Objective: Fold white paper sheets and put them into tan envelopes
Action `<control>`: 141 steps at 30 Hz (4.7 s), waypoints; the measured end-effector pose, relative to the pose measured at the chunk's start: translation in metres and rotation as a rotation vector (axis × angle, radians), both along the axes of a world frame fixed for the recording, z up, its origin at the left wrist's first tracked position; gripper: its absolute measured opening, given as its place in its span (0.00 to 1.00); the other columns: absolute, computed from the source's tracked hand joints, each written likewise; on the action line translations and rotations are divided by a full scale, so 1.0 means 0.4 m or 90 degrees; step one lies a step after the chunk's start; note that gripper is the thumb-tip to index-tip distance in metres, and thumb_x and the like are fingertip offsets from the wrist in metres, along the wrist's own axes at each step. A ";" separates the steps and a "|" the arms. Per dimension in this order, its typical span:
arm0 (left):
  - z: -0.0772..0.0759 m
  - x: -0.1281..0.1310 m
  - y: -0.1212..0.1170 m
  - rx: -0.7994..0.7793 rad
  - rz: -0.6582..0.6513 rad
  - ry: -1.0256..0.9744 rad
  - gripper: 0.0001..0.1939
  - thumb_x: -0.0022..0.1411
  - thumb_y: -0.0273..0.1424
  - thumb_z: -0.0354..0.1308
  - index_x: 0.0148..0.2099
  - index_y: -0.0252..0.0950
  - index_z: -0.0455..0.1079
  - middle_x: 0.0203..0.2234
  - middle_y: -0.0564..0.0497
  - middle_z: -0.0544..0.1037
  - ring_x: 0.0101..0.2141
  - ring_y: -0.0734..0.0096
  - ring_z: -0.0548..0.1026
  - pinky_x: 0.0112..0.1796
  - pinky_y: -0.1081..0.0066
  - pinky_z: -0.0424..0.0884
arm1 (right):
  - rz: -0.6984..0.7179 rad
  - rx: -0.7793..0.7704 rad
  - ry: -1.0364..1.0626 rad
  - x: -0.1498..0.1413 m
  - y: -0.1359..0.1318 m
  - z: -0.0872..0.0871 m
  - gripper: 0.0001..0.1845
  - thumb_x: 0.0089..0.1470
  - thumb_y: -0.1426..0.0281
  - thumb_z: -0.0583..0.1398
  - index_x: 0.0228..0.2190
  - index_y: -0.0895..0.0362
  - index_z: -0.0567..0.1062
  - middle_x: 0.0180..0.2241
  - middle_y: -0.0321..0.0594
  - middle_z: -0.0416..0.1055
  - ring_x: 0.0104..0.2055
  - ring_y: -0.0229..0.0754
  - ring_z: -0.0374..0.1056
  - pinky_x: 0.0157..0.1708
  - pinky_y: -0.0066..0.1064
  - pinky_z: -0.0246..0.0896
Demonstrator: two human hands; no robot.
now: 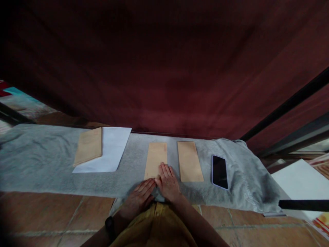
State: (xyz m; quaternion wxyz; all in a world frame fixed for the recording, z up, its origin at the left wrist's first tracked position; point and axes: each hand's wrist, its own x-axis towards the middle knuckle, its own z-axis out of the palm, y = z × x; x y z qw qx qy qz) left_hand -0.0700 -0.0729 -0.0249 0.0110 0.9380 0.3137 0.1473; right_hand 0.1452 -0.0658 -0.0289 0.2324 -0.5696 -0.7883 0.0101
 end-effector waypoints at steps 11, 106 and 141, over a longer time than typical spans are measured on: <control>0.016 0.033 0.001 -0.030 0.024 0.052 0.31 0.76 0.46 0.43 0.72 0.36 0.55 0.67 0.43 0.65 0.66 0.60 0.63 0.62 0.61 0.61 | 0.101 -0.011 -0.030 0.067 -0.140 -0.017 0.36 0.68 0.58 0.55 0.70 0.58 0.54 0.68 0.47 0.59 0.69 0.48 0.58 0.66 0.44 0.57; 0.118 0.135 0.072 -1.100 0.521 -0.955 0.08 0.70 0.34 0.59 0.42 0.34 0.74 0.38 0.40 0.83 0.41 0.61 0.83 0.51 0.63 0.75 | 0.026 -0.088 0.025 -0.024 -0.076 0.050 0.30 0.71 0.65 0.50 0.70 0.56 0.55 0.70 0.45 0.56 0.72 0.47 0.51 0.70 0.50 0.47; 0.074 0.213 0.412 -0.568 0.074 -0.387 0.22 0.61 0.35 0.65 0.57 0.41 0.73 0.69 0.47 0.62 0.71 0.62 0.52 0.69 0.62 0.32 | 0.075 -0.099 0.106 0.011 -0.061 0.049 0.26 0.67 0.71 0.53 0.65 0.53 0.64 0.65 0.46 0.65 0.68 0.48 0.59 0.68 0.53 0.53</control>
